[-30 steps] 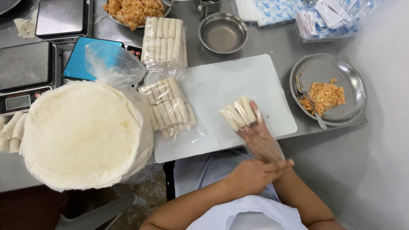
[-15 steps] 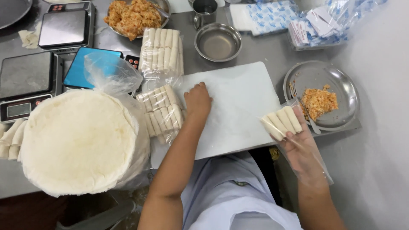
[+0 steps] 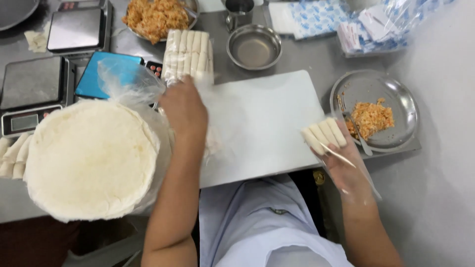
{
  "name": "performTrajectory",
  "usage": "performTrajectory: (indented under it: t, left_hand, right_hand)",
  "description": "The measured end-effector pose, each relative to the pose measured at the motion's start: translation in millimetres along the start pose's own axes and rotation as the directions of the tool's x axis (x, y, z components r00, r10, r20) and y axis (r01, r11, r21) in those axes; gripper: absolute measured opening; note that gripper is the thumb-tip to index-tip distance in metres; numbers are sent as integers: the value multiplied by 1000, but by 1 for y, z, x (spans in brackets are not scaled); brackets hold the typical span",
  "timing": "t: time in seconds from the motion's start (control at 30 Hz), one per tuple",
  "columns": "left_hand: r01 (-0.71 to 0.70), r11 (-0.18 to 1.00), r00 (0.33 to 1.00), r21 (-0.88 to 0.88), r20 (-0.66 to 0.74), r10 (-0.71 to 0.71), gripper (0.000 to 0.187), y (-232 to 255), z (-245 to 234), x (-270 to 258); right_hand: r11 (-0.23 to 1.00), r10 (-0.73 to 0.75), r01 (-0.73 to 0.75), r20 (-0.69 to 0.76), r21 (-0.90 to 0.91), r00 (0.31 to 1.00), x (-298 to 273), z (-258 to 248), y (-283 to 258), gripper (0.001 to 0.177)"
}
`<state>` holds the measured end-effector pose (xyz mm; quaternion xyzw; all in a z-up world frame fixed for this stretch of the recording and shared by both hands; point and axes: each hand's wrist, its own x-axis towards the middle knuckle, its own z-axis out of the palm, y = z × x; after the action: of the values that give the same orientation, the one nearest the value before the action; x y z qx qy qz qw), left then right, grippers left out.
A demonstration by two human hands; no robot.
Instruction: Packing spring rolls into plastic bags and separating spring roll wrappers on a production table.
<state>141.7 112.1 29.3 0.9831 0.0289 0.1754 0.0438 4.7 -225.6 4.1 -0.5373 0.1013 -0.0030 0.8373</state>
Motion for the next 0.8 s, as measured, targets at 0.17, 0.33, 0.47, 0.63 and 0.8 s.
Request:
performTrajectory:
  t: [0.17, 0.33, 0.47, 0.63, 0.8]
  left_hand:
    - [212, 884, 951, 418, -296, -89, 18, -25, 42, 17]
    - [155, 936, 948, 315, -314, -51, 30, -14, -12, -18]
    - [-40, 990, 985, -136, -174, 16, 42, 0, -63, -75]
    - [45, 935, 993, -351, 120, -3, 52, -28, -27, -109]
    - [32, 967, 988, -252, 155, 8, 47, -43, -25, -116]
  right_hand:
    - [995, 94, -102, 209, 25, 973, 37, 69, 31, 89]
    - [969, 182, -239, 471, 63, 863, 91, 170, 98, 89]
    - [967, 154, -24, 511, -252, 846, 127, 225, 152, 93]
    - [462, 50, 569, 661, -680, 749, 138, 227, 150, 78]
    - [712, 251, 439, 782, -548, 570, 76, 185, 58, 75]
